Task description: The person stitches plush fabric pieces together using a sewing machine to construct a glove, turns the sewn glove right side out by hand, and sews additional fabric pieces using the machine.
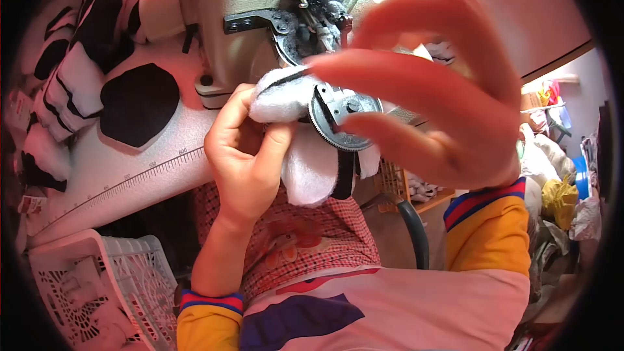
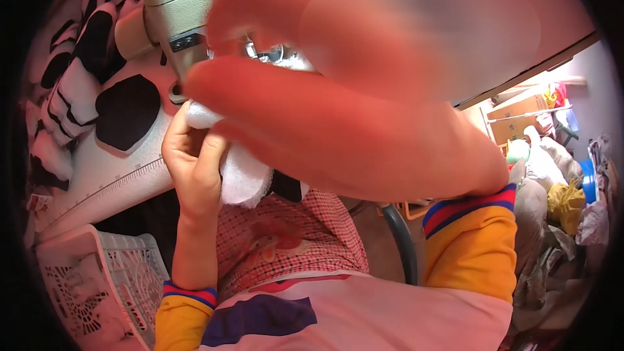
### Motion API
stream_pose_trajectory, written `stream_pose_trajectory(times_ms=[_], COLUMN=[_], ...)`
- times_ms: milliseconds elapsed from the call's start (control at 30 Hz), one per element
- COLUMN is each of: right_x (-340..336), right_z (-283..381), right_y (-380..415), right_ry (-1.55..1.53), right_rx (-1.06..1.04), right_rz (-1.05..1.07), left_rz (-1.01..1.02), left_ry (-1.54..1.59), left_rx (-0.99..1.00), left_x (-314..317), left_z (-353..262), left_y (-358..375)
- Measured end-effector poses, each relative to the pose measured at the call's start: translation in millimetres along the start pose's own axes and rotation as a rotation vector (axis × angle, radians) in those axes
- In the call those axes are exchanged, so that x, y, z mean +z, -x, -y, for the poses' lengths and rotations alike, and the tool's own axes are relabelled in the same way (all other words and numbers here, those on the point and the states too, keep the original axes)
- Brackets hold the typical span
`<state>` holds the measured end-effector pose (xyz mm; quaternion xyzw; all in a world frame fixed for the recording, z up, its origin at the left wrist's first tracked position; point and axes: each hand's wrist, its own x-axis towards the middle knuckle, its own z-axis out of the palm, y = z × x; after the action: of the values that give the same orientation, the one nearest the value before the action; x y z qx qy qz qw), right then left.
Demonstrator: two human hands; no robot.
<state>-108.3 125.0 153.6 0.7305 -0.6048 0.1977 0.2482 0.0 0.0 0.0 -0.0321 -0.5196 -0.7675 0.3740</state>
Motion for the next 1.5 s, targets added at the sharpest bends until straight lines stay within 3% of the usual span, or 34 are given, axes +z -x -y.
stream_pose_trajectory(times_ms=[33,100,167,300,367,400,467,533,800,833,1000,1167,1233,1300,1367,1500], right_x=[3,25,26,25,24,23,21,24,30,31,39,41,43,42,41,35], right_z=[3,-4,-3,-12,-16,-15,-11,-10,-9,-8,-5,1,-7,-2,-3,-5], right_y=[-11,-28,-38,-37,-30,-30,-32,-35,-38,-38,-48,-50,-47,-49,-48,-50], right_ry=[-0.045,-0.174,-0.139,-0.277,-0.408,-0.284,-0.188,-0.108,-0.257,-0.315,-0.294,-0.341,-0.293,-0.264,-0.235,-0.306], right_rx=[0.035,-0.07,-0.032,-0.064,-0.028,-0.054,-0.012,0.028,0.2,0.273,0.222,0.323,0.162,0.171,0.183,0.242], right_rz=[0.178,0.256,0.482,0.531,0.431,0.404,0.38,0.309,0.369,0.368,0.35,0.325,0.301,0.322,0.338,0.374], left_rz=[-0.005,-0.076,-0.093,-0.185,-0.143,-0.149,-0.194,-0.197,-0.216,-0.226,-0.268,-0.24,-0.249,-0.257,-0.286,-0.202], left_ry=[0.039,0.054,0.078,0.08,0.252,0.263,0.27,0.27,0.305,0.263,0.134,-0.198,-0.232,-0.267,0.034,0.012], left_rx=[-0.009,-0.012,0.052,-0.158,-0.226,-0.223,-0.048,-0.003,0.062,0.076,0.08,0.32,0.311,0.302,0.169,0.101], left_x=[4,7,5,2,2,5,12,13,11,11,12,9,8,10,17,11], left_z=[0,-3,5,1,3,6,13,14,6,6,5,7,8,7,5,11], left_y=[-1,-3,0,3,0,-1,-5,-5,-13,-13,-10,-14,-11,-10,-12,-8])
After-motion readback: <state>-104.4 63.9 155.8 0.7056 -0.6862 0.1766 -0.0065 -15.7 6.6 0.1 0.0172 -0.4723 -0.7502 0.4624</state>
